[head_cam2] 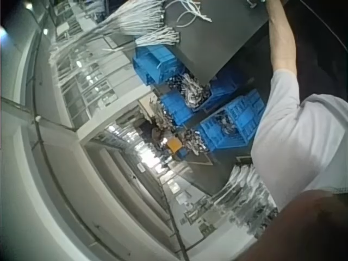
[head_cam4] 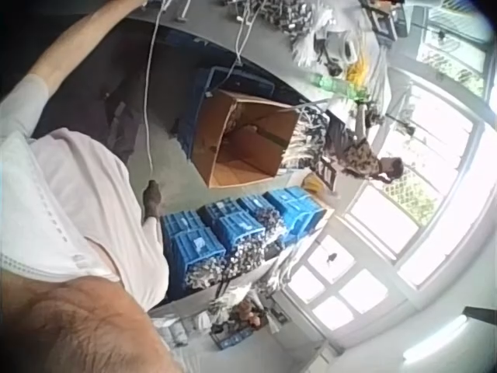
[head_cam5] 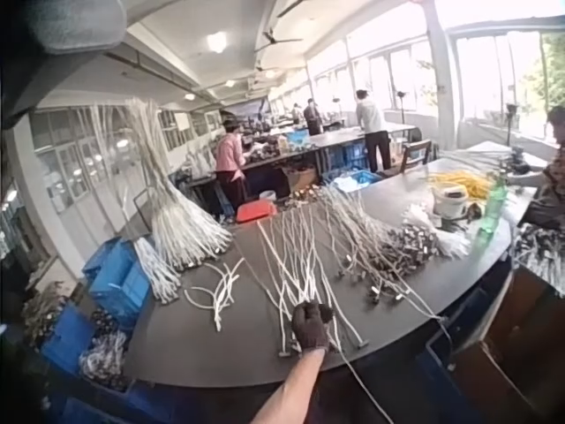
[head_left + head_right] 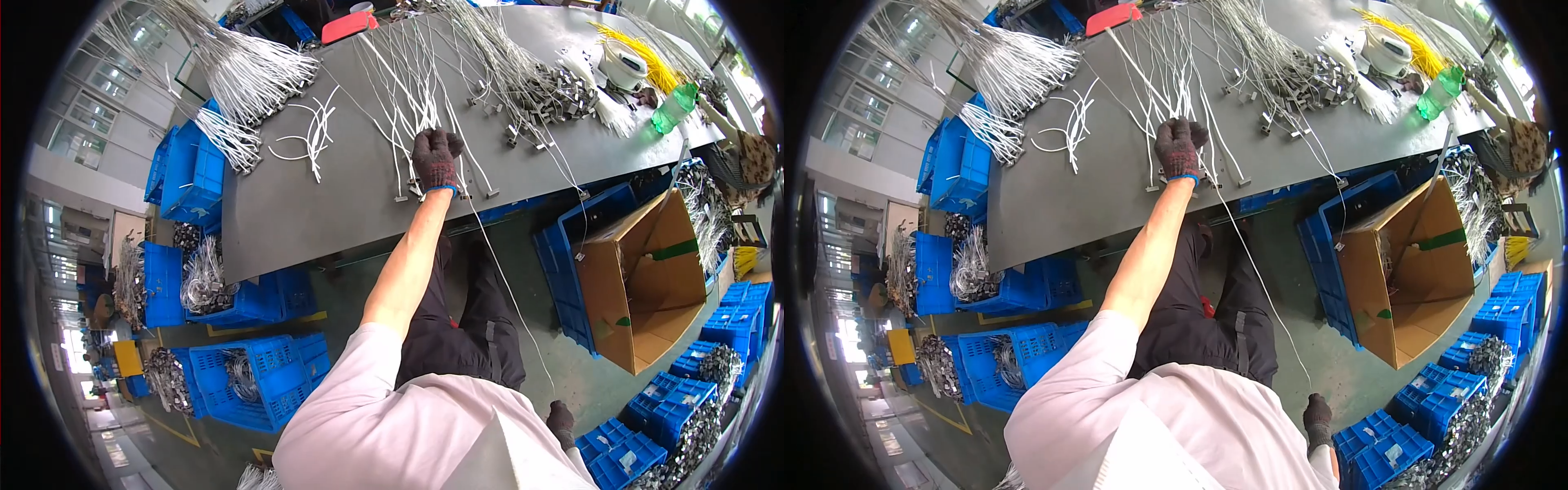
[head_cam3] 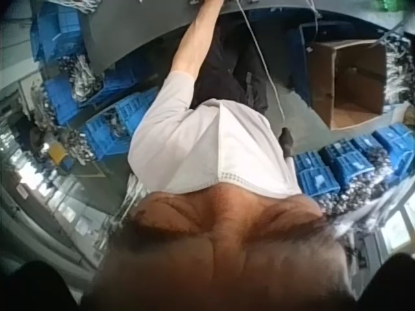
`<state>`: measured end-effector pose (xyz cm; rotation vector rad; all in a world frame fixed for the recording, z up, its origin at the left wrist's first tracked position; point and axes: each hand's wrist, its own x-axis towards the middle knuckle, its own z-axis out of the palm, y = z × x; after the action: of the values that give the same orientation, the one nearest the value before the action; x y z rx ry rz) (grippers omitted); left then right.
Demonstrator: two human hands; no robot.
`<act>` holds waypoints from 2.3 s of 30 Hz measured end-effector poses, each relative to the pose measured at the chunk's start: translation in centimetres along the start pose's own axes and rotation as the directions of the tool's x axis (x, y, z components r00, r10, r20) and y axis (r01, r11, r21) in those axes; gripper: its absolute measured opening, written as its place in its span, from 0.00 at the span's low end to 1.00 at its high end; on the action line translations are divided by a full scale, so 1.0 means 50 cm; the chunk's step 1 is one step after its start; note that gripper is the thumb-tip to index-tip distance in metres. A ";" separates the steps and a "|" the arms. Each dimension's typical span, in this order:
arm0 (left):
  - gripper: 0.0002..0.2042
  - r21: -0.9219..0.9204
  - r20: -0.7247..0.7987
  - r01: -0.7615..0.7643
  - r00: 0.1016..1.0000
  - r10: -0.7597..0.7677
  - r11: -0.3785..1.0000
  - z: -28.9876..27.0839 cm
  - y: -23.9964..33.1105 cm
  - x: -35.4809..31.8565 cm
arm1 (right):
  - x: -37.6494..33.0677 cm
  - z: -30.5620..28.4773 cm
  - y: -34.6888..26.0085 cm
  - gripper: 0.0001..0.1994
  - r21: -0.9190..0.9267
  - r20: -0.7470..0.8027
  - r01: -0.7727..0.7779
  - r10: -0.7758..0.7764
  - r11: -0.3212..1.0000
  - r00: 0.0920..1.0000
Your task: The person processes and crimps the ends of bundles of thin white wires by hand at a factory assembly station, using a wire crimper.
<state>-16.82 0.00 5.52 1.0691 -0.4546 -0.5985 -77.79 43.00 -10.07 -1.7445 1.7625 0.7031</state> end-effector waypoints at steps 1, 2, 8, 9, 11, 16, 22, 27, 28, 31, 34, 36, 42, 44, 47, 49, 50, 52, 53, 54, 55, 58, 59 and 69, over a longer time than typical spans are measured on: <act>0.08 -0.029 -0.038 0.015 0.999 -0.016 0.999 -0.001 0.002 0.003 | 0.001 0.000 -0.003 0.12 0.002 0.002 0.001 -0.001 1.000 1.000; 0.08 -0.059 -0.077 0.028 0.997 -0.032 0.998 -0.003 0.006 0.006 | 0.000 -0.001 -0.005 0.11 0.000 -0.004 0.023 -0.023 1.000 1.000; 0.09 -0.048 -0.092 -0.013 0.996 0.009 0.999 -0.009 0.027 0.018 | 0.002 -0.009 -0.014 0.11 0.013 -0.004 0.026 -0.026 1.000 1.000; 0.09 -0.028 -0.095 -0.023 0.995 0.021 0.999 -0.010 0.026 0.018 | 0.002 -0.011 -0.015 0.11 0.021 -0.016 0.030 -0.029 0.999 0.999; 0.09 -0.026 -0.079 -0.038 0.996 0.036 0.999 -0.012 0.017 0.020 | 0.004 -0.016 -0.019 0.11 0.020 -0.023 0.036 -0.035 0.999 0.999; 0.08 0.193 0.048 0.060 0.996 -0.071 0.979 -0.039 -0.038 -0.001 | 0.018 -0.019 -0.032 0.09 0.071 -0.091 0.072 -0.065 0.995 0.994; 0.07 -0.033 -0.020 0.437 0.899 -0.438 0.899 -0.077 -0.079 -0.023 | 0.018 -0.006 -0.011 0.08 0.095 -0.131 0.064 -0.051 0.993 0.990; 0.08 -0.039 -0.077 0.188 0.979 -0.191 0.981 -0.059 -0.055 0.021 | 0.002 0.004 0.027 0.10 0.024 -0.023 -0.051 0.051 0.998 0.998; 0.08 -0.033 -0.088 0.221 0.971 -0.223 0.975 -0.052 -0.051 0.024 | 0.001 0.004 0.029 0.10 0.040 -0.052 -0.010 0.012 0.999 0.999; 0.08 -0.047 -0.100 0.200 0.974 -0.203 0.979 -0.034 -0.043 0.017 | 0.006 0.002 0.020 0.10 0.021 -0.001 -0.024 0.024 0.999 1.000; 0.08 -0.017 -0.101 0.140 0.985 -0.141 0.990 -0.024 -0.037 0.005 | 0.012 -0.001 0.004 0.10 0.035 -0.023 -0.009 0.010 0.999 1.000; 0.08 0.044 -0.060 0.111 0.992 -0.108 0.993 -0.020 -0.031 0.005 | 0.016 -0.001 -0.001 0.10 0.060 -0.051 0.025 -0.022 0.998 0.998; 0.08 0.064 -0.079 0.007 0.997 -0.002 0.998 -0.021 -0.014 0.024 | 0.023 0.007 0.013 0.09 0.008 -0.017 -0.032 0.033 0.999 0.999; 0.08 0.116 -0.004 -0.076 0.997 0.076 0.990 -0.021 -0.018 0.029 | 0.024 0.009 0.017 0.10 0.024 -0.048 -0.001 0.003 1.000 0.999; 0.08 0.092 -0.025 0.058 0.998 -0.056 0.994 -0.022 -0.029 0.040 | 0.021 0.006 0.012 0.10 0.036 -0.055 -0.001 0.003 0.999 0.998; 0.08 0.068 -0.011 -0.002 1.000 0.003 0.998 -0.026 -0.038 0.033 | 0.021 0.000 -0.001 0.10 0.054 -0.063 -0.004 0.007 0.999 0.998; 0.08 0.179 0.037 0.024 0.999 -0.031 0.984 -0.030 -0.042 0.022 | 0.023 -0.004 -0.011 0.11 0.074 -0.080 0.011 -0.005 0.997 0.997; 0.08 0.220 0.173 0.157 0.965 -0.197 0.963 -0.041 -0.048 -0.010 | 0.029 -0.012 -0.032 0.11 0.092 -0.098 0.026 -0.017 0.995 0.995; 0.09 0.273 0.235 0.332 0.887 -0.398 0.903 -0.051 -0.052 -0.037 | 0.035 -0.016 -0.043 0.11 0.129 -0.121 0.031 -0.016 0.991 0.993; 0.10 0.337 0.253 0.444 0.806 -0.534 0.830 -0.059 -0.056 -0.078 | 0.041 -0.018 -0.053 0.11 0.154 -0.128 0.014 0.006 0.988 0.992; 0.10 0.353 0.357 0.499 0.710 -0.607 0.791 -0.068 -0.063 -0.128 | 0.047 -0.020 -0.060 0.11 0.175 -0.146 0.043 -0.018 0.984 0.989; 0.10 0.275 0.432 0.681 0.543 -0.720 0.679 -0.079 -0.072 -0.192 | 0.057 -0.018 -0.063 0.11 0.197 -0.154 0.093 -0.063 0.976 0.986; 0.10 0.154 0.423 0.818 0.453 -0.785 0.555 -0.078 -0.069 -0.195 | 0.057 -0.015 -0.057 0.11 0.183 -0.128 0.088 -0.065 0.979 0.990; 0.13 -0.191 0.318 0.234 0.934 -0.165 0.953 -0.081 0.069 0.030 | 0.014 -0.002 -0.015 0.10 0.165 -0.107 0.037 -0.020 0.986 0.994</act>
<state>-12.40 2.96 7.08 0.8131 -0.5285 -0.9795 -77.03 42.40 -10.48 -1.7160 1.8064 0.4451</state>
